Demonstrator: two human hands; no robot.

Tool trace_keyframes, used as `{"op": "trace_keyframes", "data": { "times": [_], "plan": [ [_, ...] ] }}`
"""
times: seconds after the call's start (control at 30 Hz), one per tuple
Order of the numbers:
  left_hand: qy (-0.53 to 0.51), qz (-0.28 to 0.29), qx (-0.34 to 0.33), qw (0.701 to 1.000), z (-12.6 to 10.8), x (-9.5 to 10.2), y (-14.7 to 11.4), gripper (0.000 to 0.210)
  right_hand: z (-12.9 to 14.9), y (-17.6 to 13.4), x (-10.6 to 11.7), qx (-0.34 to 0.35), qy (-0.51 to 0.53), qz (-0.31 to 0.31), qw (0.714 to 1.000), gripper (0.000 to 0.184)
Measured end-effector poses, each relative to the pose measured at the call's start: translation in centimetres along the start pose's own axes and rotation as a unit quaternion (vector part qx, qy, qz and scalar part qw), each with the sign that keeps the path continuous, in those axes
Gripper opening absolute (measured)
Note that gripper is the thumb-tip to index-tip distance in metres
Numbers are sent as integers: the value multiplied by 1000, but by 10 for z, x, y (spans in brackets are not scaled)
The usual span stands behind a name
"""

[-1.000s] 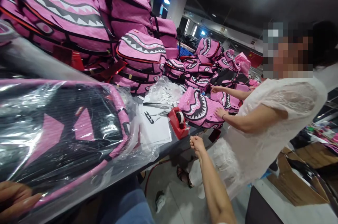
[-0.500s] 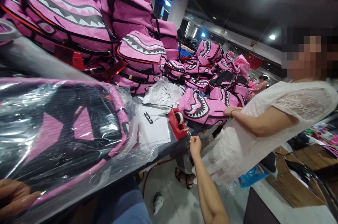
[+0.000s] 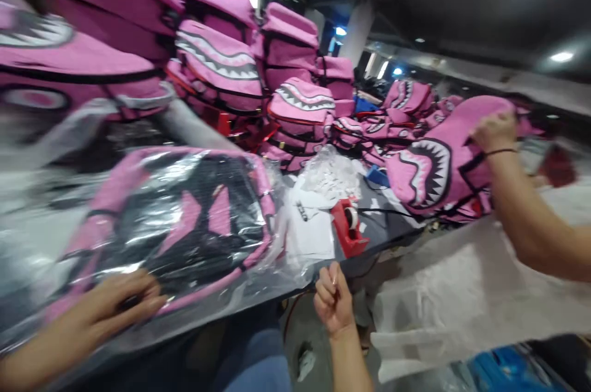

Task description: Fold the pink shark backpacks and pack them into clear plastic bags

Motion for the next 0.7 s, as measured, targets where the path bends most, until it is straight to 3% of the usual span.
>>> {"op": "trace_keyframes", "data": {
  "times": [0.07, 0.13, 0.17, 0.23, 0.3, 0.4, 0.47, 0.6, 0.7],
  "plan": [
    [-1, -7, 34, 999, -7, 1, -1, 43, 16, 3, -45, -34, -12, 159, 987, 62],
    [2, -13, 57, 998, -13, 2, 0, 43, 33, 14, -96, -71, -122, 349, 926, 56],
    [4, -10, 64, 998, -16, 2, 0, 42, 39, 20, -122, -83, -188, 454, 867, 52],
    [6, -8, 67, 998, -20, 2, 0, 39, 45, 27, -166, -88, -286, 633, 714, 45],
    [6, -12, 62, 998, -23, 2, 0, 37, 41, 35, -196, -63, -371, 725, 576, 37],
    [0, -14, 61, 998, -24, 1, 1, 35, 23, 53, -214, 3, -536, 708, 460, 19],
    [-4, -11, 67, 998, -24, 1, 1, 34, 11, 67, -215, 17, -598, 680, 424, 11],
    [2, -5, 76, 997, -26, 0, 2, 32, 2, 95, -214, -11, -629, 649, 428, 11],
    [3, -11, 71, 997, -25, -1, 2, 31, 3, 108, -216, 14, -673, 605, 426, 15]
  ]
}}
Point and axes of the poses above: each hand's wrist, its own y-axis towards the middle knuckle, its own x-axis out of the back of the hand, z = x × y, the point moved 3 cm from there along y, towards the middle knuckle
